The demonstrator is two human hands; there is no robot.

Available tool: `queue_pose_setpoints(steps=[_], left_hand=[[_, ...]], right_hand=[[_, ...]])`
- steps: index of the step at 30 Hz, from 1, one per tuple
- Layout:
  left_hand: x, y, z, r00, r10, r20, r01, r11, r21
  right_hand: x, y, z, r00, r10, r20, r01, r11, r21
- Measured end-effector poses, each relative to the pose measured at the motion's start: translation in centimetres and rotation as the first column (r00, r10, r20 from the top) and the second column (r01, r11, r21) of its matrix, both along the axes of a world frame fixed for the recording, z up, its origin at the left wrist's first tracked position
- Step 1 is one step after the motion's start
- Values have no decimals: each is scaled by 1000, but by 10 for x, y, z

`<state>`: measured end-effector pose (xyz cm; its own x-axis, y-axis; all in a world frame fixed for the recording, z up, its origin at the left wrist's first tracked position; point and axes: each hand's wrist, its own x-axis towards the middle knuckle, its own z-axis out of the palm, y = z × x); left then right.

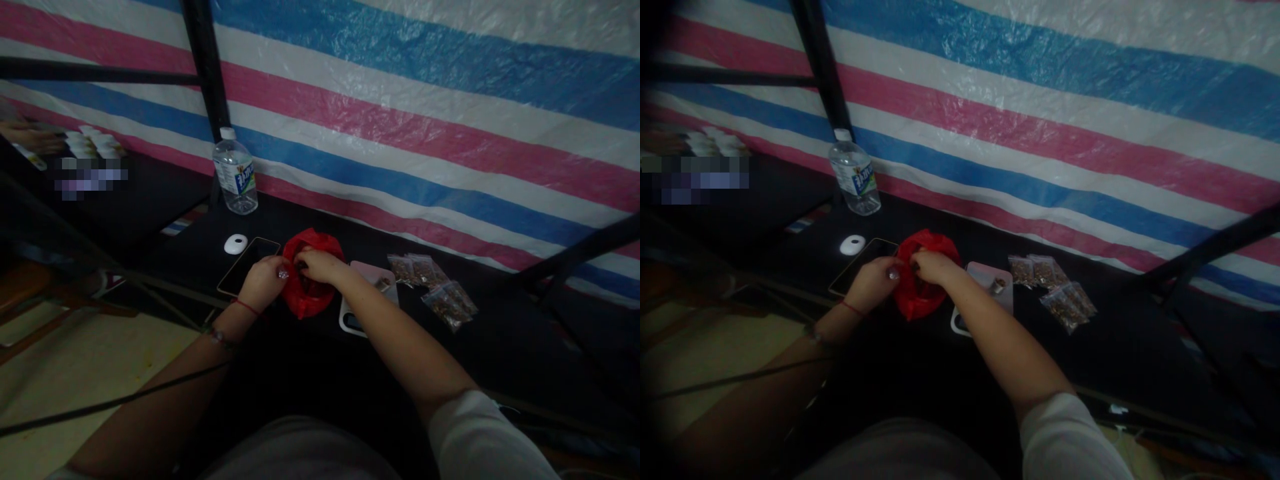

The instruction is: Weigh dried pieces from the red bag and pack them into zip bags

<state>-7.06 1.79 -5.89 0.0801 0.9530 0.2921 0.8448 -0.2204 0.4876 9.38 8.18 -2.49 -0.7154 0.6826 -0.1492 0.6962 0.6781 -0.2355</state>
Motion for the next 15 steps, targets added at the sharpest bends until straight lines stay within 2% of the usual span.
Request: queue_pose_setpoints(steps=[10, 15], left_hand=[[1, -3, 4, 999, 0, 54, -3, 998, 63], [1, -3, 4, 998, -7, 59, 4, 998, 61]], right_hand=[[-5, -2, 4, 996, 8, 89, -7, 1000, -19], [-4, 2, 4, 998, -3, 62, 3, 1000, 0]])
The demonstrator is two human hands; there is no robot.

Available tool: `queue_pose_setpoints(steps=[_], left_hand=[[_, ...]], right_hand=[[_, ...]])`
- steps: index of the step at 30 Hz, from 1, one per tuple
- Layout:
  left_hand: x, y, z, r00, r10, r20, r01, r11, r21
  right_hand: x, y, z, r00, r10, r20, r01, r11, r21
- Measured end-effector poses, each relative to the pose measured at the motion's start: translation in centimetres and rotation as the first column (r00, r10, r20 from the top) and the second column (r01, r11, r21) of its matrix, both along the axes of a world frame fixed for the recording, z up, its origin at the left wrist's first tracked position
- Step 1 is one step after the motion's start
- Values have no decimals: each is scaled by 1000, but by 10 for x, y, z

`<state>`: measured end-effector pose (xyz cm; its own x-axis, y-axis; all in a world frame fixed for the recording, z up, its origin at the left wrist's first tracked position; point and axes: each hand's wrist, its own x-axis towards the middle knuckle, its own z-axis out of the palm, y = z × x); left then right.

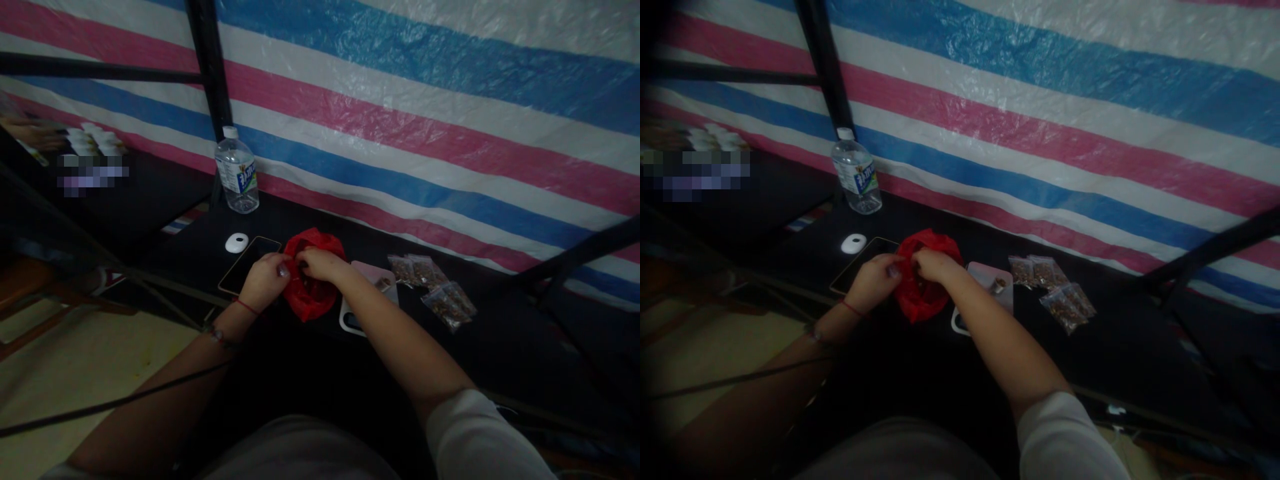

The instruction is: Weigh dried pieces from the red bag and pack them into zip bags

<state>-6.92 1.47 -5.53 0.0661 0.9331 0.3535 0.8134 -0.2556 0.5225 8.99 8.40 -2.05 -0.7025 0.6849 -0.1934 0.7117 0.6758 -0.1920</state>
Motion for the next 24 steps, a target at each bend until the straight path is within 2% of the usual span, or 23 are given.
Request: queue_pose_setpoints(steps=[5, 14, 24], left_hand=[[0, 0, -1, 1000, -12, -3, 12, 1000, 9], [2, 0, 0, 1000, -19, -4, 19, 1000, -15], [5, -1, -3, 995, -100, 15, 100, 995, 13]], right_hand=[[6, 1, 3, 1000, -17, -21, 17, 1000, 6], [19, -8, 9, 997, -77, -32, 80, 991, 105], [35, -15, 15, 992, -88, -94, 99, 988, 119]])
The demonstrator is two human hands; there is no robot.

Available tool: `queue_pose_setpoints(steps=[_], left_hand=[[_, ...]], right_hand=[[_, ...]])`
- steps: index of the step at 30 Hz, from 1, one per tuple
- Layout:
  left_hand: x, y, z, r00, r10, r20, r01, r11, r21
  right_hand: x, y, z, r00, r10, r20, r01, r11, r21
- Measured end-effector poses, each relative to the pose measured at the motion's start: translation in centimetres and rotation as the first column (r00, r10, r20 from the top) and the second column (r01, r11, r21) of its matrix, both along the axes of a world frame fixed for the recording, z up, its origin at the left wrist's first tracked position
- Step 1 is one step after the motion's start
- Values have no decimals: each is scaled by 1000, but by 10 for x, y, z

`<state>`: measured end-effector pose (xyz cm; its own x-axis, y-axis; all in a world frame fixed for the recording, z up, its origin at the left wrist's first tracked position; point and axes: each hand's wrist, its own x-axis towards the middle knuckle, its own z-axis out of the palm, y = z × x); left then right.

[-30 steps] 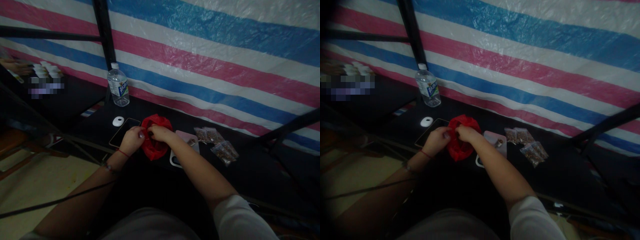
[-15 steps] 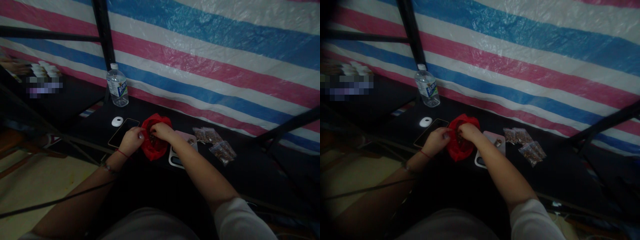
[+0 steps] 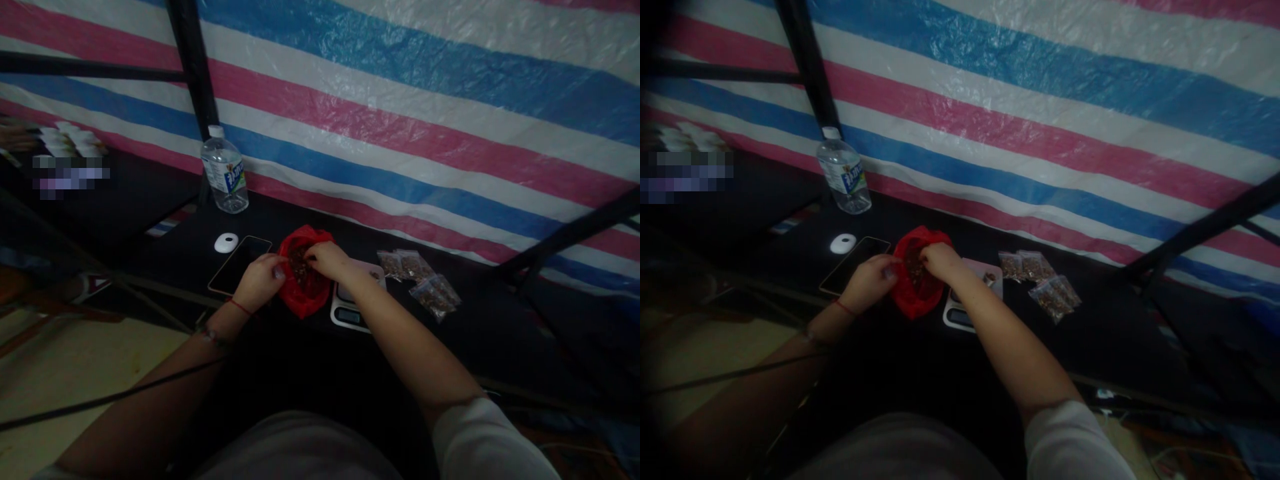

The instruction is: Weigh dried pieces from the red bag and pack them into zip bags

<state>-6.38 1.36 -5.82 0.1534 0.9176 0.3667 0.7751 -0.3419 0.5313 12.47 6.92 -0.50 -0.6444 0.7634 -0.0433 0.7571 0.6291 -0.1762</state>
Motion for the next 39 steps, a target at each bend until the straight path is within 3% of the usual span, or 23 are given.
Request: queue_pose_setpoints(steps=[7, 13, 18, 24, 34, 39], left_hand=[[-1, 1, -2, 1000, 11, -1, -11, 1000, -11], [-2, 1, 2, 1000, 17, -14, -17, 999, -35], [-2, 2, 0, 1000, 10, -3, -10, 1000, -14], [-4, 4, -4, 1000, 19, -17, -19, 1000, 1], [-7, 5, -7, 1000, 26, -15, -26, 1000, -15], [-7, 6, -7, 1000, 25, 5, -25, 1000, -9]], right_hand=[[31, -10, 27, 996, 4, -89, 0, 999, 44], [102, -26, 52, 963, -257, -83, 261, 964, 45], [138, -44, 47, 943, -331, 10, 331, 943, 27], [145, -47, 35, 966, -259, -19, 259, 965, 35], [147, -44, 42, 991, -134, 8, 133, 989, 67], [122, -43, 49, 996, -85, -24, 87, 990, 115]])
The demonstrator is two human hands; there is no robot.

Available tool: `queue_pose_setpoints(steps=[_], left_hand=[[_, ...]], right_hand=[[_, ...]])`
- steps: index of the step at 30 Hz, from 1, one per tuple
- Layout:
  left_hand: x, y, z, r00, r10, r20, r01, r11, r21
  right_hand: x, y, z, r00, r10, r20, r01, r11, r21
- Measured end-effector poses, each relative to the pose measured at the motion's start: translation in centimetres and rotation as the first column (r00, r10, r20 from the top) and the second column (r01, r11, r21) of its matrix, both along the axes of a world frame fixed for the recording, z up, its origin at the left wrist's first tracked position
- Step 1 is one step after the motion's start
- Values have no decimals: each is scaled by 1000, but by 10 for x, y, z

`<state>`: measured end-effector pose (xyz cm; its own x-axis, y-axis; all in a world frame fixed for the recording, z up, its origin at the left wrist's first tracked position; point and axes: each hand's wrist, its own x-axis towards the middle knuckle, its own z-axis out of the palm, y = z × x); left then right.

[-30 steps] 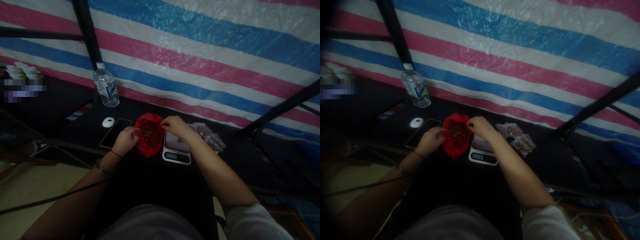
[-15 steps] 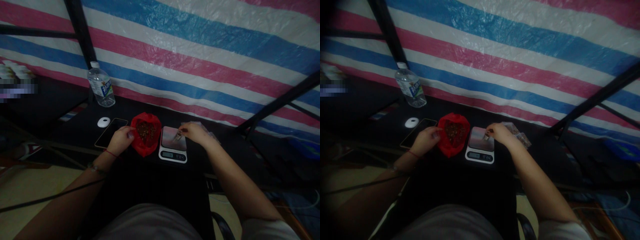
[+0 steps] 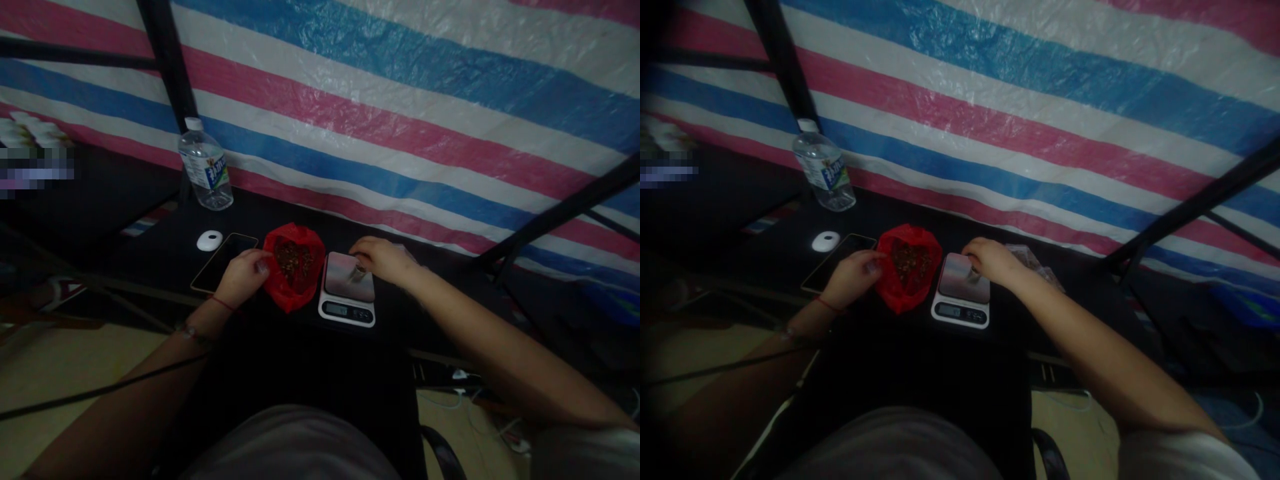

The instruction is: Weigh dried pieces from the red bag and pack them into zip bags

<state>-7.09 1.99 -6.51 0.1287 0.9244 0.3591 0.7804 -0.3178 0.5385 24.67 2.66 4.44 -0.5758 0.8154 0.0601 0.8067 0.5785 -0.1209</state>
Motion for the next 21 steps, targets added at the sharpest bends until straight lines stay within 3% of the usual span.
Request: queue_pose_setpoints(steps=[5, 9, 15, 21], left_hand=[[-1, 1, -1, 1000, -15, 16, 15, 1000, 15], [-1, -1, 0, 999, -17, 44, 16, 1000, 11], [-1, 0, -1, 996, -57, 65, 56, 998, 27], [1, 1, -2, 994, -83, 66, 80, 996, 39]], right_hand=[[-67, 5, -24, 983, 160, -96, -168, 982, -87], [-107, 24, -50, 975, 206, -77, -215, 969, -120], [-125, 47, -65, 980, 194, 36, -182, 960, -212], [-130, 50, -70, 978, 207, 27, -198, 962, -186]])
